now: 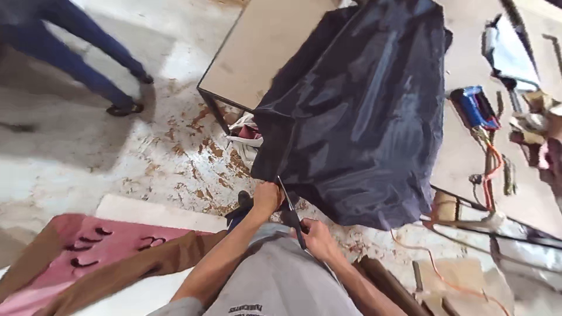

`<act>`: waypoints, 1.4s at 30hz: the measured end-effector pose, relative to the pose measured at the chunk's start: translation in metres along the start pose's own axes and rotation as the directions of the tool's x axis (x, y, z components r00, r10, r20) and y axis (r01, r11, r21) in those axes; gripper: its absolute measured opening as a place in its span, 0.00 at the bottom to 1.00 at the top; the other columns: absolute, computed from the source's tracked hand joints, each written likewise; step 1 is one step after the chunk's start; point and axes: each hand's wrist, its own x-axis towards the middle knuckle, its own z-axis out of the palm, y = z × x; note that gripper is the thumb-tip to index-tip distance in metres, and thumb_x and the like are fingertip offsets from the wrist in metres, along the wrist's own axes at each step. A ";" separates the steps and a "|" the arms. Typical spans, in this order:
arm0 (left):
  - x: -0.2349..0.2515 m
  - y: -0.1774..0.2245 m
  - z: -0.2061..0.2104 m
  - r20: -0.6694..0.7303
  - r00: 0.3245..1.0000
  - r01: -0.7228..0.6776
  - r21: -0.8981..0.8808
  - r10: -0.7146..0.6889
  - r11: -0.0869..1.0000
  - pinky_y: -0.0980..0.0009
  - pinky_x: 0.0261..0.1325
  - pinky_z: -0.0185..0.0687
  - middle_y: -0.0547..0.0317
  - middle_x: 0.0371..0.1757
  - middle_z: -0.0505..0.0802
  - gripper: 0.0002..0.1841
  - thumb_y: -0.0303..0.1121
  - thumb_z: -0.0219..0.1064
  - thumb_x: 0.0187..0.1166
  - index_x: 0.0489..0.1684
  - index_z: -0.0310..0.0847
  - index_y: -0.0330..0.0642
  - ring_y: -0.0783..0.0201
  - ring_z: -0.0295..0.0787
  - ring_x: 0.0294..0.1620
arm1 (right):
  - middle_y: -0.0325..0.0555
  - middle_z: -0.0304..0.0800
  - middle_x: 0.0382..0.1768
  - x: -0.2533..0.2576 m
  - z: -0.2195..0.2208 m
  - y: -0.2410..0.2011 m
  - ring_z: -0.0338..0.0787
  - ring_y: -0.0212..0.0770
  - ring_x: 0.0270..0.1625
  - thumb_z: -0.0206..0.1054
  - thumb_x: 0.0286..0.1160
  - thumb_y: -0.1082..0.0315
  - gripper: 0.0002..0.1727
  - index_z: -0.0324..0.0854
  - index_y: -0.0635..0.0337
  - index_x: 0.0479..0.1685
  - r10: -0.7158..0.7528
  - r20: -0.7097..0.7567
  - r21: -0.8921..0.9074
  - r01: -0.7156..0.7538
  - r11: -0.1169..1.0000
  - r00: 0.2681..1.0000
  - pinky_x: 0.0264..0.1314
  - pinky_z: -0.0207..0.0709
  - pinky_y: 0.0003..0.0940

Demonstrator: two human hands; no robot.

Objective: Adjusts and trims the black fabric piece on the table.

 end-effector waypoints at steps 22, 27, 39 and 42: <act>-0.005 -0.077 -0.038 0.415 0.865 -0.405 0.246 0.282 0.881 0.36 0.62 0.80 0.33 0.51 0.93 0.26 0.46 0.46 0.92 0.54 0.84 0.30 0.34 0.90 0.59 | 0.38 0.87 0.20 0.053 0.038 -0.072 0.88 0.36 0.21 0.71 0.71 0.40 0.25 0.86 0.56 0.34 0.148 -0.139 0.382 -0.085 0.920 0.979 0.29 0.86 0.39; 0.013 -0.100 -0.056 0.545 0.758 -0.564 0.271 0.358 0.780 0.37 0.65 0.79 0.33 0.53 0.92 0.28 0.47 0.45 0.93 0.56 0.83 0.30 0.34 0.89 0.61 | 0.40 0.88 0.24 0.071 0.037 -0.099 0.89 0.36 0.24 0.71 0.74 0.41 0.25 0.87 0.58 0.39 0.197 -0.133 0.437 -0.121 0.891 0.971 0.33 0.87 0.39; 0.051 -0.136 -0.073 0.787 0.303 -0.896 0.044 0.537 0.442 0.35 0.77 0.68 0.32 0.59 0.91 0.25 0.43 0.48 0.94 0.55 0.85 0.29 0.34 0.85 0.67 | 0.39 0.84 0.18 0.129 0.031 -0.173 0.84 0.34 0.18 0.72 0.77 0.48 0.22 0.85 0.62 0.36 0.309 -0.301 0.589 -0.079 0.804 0.902 0.25 0.83 0.32; 0.053 -0.134 -0.075 0.840 0.240 -0.924 0.044 0.487 0.380 0.36 0.82 0.63 0.35 0.66 0.89 0.24 0.43 0.50 0.94 0.59 0.86 0.31 0.36 0.81 0.73 | 0.37 0.83 0.18 0.141 0.023 -0.194 0.83 0.31 0.18 0.69 0.80 0.49 0.21 0.84 0.62 0.39 0.320 -0.294 0.642 -0.062 0.764 0.901 0.21 0.79 0.28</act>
